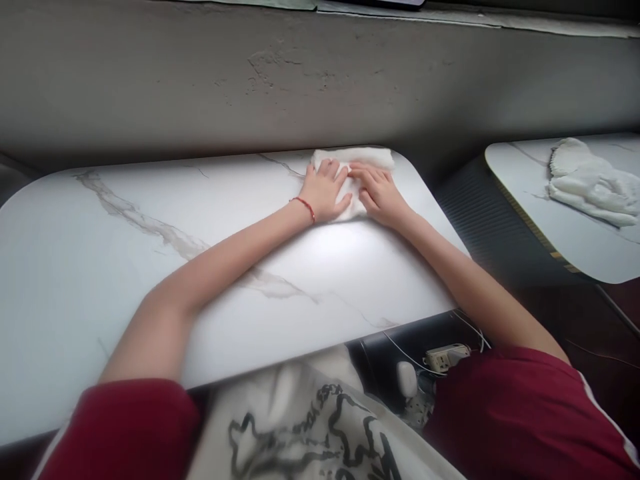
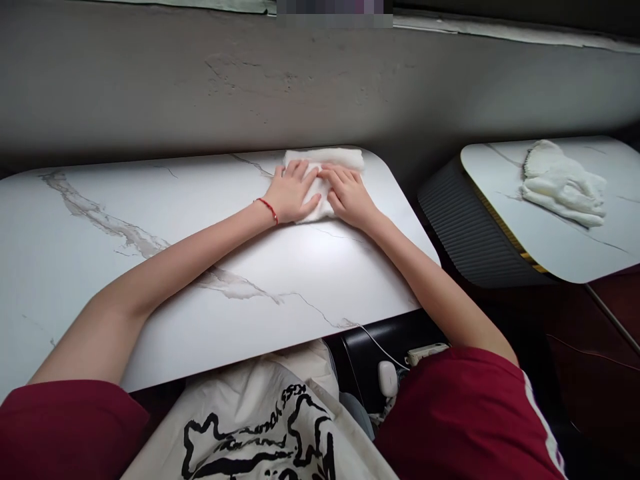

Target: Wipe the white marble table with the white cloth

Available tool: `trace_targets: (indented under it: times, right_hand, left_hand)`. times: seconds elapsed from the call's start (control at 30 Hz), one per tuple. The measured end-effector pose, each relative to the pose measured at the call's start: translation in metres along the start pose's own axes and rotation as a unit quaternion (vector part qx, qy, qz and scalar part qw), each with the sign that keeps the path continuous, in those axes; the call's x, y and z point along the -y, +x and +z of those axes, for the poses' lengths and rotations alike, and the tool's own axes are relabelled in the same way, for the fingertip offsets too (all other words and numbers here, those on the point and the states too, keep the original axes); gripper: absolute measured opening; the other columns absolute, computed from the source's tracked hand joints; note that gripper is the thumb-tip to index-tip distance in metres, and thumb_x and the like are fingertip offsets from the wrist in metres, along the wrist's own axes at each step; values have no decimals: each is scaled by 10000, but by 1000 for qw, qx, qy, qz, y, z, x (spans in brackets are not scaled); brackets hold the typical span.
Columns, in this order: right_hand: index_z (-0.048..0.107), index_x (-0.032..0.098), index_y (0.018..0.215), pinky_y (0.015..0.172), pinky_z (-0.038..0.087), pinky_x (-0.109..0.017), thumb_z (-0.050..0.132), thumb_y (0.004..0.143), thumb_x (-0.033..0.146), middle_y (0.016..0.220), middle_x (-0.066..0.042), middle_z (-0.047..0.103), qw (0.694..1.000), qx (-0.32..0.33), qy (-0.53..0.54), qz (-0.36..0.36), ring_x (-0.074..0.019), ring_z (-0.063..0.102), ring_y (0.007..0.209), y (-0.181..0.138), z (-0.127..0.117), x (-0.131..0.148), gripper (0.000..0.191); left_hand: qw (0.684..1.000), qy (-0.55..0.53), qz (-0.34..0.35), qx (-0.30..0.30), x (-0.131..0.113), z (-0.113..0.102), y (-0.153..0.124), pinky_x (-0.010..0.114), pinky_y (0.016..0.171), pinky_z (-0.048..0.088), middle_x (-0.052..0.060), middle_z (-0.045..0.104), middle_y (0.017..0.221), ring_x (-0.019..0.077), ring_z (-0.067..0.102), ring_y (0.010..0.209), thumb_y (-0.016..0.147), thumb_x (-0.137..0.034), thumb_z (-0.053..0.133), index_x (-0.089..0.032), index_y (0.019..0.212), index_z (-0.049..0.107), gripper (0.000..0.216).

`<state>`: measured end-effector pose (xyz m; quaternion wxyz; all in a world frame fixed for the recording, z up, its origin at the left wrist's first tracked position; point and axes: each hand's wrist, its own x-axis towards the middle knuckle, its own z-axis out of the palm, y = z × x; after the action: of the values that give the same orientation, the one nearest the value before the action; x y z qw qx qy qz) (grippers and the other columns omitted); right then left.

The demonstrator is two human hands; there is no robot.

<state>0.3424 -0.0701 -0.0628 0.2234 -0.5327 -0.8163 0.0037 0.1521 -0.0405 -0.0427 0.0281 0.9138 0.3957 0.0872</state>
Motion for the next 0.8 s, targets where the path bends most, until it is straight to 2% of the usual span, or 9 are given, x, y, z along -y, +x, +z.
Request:
trace_targets:
  times: [0.1, 0.2, 0.27, 0.33, 0.4, 0.5, 0.6, 0.7, 0.8]
  right_hand:
    - [435, 309, 1524, 1126, 456, -651, 362, 925, 241, 1528, -90, 559, 1000, 5, -11, -15, -348, 515, 1431, -56, -10, 51, 608]
    - [168, 395, 1652, 1082, 462, -722, 420, 918, 253, 1588, -55, 494, 999, 23, -17, -24, -396, 516, 1424, -113, -20, 104, 788]
    - [49, 439, 1661, 1059, 482, -732, 439, 916, 282, 1613, -14, 458, 999, 32, -7, -23, -401, 524, 1416, -134, -23, 129, 855]
    - [-6, 444, 1659, 1060, 486, -730, 436, 917, 297, 1635, 4, 422, 999, 40, 5, -30, -395, 508, 1433, -138, -21, 140, 877]
    - [-35, 417, 1662, 1086, 470, -717, 419, 923, 291, 1655, -8, 390, 998, 49, 11, -48, -380, 468, 1470, -126, -16, 139, 877]
    - [-16, 366, 1670, 1154, 428, -661, 381, 949, 278, 1665, -41, 375, 996, 58, 4, -74, -334, 403, 1521, -88, -3, 128, 828]
    - [156, 271, 1663, 1182, 379, -630, 336, 975, 276, 1644, -93, 410, 994, 58, -8, -91, -317, 377, 1536, -43, 15, 117, 711]
    - [361, 126, 1577, 1185, 348, -589, 316, 979, 254, 1602, -154, 463, 992, 49, -12, -119, -323, 387, 1521, 1, 34, 112, 613]
    - [488, 15, 1474, 1186, 346, -523, 324, 965, 239, 1558, -191, 505, 990, 45, -11, -136, -322, 420, 1491, 43, 48, 113, 580]
  left_hand:
    - [999, 20, 28, 32, -25, -9, -60, 589, 1202, 292, 198, 378, 1649, 375, 331, 1512, 998, -442, 368, -73, 1580, 373, 689]
    - [996, 27, 71, 50, -49, -20, -124, 572, 1248, 261, 198, 458, 1602, 365, 372, 1501, 977, -454, 408, -91, 1550, 443, 678]
    - [994, 23, 89, 56, -56, -26, -154, 561, 1253, 276, 194, 500, 1571, 362, 389, 1493, 962, -463, 428, -111, 1531, 487, 671]
    - [993, 27, 90, 66, -53, -30, -168, 593, 1247, 280, 190, 521, 1552, 372, 401, 1481, 953, -483, 433, -136, 1525, 502, 673]
    - [994, 37, 74, 74, -43, -32, -167, 634, 1234, 272, 187, 527, 1544, 387, 409, 1464, 945, -491, 432, -155, 1523, 502, 672]
    - [997, 35, 31, 64, -21, -32, -148, 650, 1212, 268, 220, 525, 1526, 407, 416, 1434, 932, -449, 444, -113, 1507, 498, 668]
    - [999, 28, -25, 30, 4, -30, -126, 643, 1181, 270, 253, 541, 1470, 407, 448, 1370, 955, -381, 405, -45, 1462, 497, 615]
    - [996, 40, -79, 2, 31, -28, -111, 617, 1160, 282, 235, 538, 1445, 379, 451, 1335, 1011, -350, 326, -43, 1445, 484, 556]
    - [992, 64, -109, -15, 61, -29, -101, 594, 1153, 294, 232, 494, 1483, 373, 416, 1357, 1039, -352, 290, -39, 1463, 458, 553]
